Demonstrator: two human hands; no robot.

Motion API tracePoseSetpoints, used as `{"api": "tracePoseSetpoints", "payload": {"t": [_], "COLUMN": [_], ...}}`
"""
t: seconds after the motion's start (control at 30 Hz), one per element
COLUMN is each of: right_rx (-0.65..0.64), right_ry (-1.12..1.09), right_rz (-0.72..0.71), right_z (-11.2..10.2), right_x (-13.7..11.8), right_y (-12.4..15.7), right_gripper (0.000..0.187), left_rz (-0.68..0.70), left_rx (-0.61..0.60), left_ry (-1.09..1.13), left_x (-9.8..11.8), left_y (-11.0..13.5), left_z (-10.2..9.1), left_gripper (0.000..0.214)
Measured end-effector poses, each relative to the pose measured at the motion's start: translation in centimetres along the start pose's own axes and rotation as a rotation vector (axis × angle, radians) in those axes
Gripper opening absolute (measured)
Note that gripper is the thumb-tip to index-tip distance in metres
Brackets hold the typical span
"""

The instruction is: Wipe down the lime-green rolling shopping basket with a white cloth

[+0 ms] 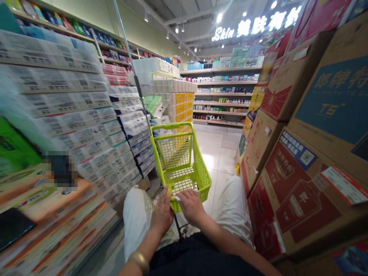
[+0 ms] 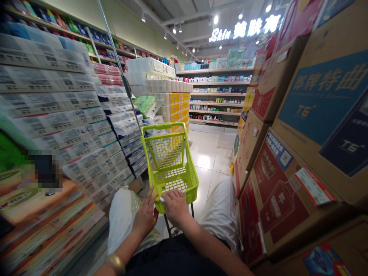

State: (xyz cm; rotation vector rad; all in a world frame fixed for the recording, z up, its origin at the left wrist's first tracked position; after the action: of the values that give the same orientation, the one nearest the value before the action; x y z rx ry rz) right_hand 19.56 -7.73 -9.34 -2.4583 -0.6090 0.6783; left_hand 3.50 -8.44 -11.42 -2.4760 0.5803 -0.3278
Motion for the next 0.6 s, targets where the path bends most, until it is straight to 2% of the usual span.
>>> {"api": "tracePoseSetpoints", "payload": {"t": [0.13, 0.2, 0.3, 0.47, 0.53, 0.6], "right_rx": [0.132, 0.184, 0.202, 0.040, 0.018, 0.038], "right_ry": [0.024, 0.016, -0.012, -0.074, -0.077, -0.065], "right_rz": [0.132, 0.180, 0.215, 0.002, -0.029, -0.011], "right_z": [-2.0, -2.4, -2.0, -0.2, -0.2, -0.8], "right_x": [4.4, 5.5, 4.5, 0.2, 0.2, 1.4], "right_y": [0.8, 1.1, 0.9, 0.3, 0.2, 0.4], "right_gripper": [0.023, 0.025, 0.025, 0.032, 0.032, 0.028], "left_rz": [0.018, 0.019, 0.003, -0.026, -0.023, -0.013], "left_rx": [0.003, 0.010, 0.019, 0.012, 0.011, 0.006], "left_ry": [-0.008, -0.012, -0.012, -0.032, -0.029, -0.019], "left_x": [0.2, 0.5, 0.8, 0.7, 0.4, 0.2], "left_y": [-0.2, -0.3, -0.5, -0.4, -0.2, -0.1], "left_z": [-0.4, -0.5, -0.3, 0.0, 0.0, -0.1], "left_gripper": [0.054, 0.052, 0.052, 0.050, 0.050, 0.050]}}
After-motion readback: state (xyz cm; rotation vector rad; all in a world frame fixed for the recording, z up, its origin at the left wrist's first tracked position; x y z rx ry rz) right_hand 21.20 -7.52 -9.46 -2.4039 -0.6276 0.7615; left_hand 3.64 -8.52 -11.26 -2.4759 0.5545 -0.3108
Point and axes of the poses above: each hand's wrist, its own y-axis away from the middle knuckle, its own z-axis out of the palm, x = y × z, the point moved 1 cm from there along -y, towards the middle knuckle, and after that the axes turned 5 degrees about z, right-handed, at the moved point
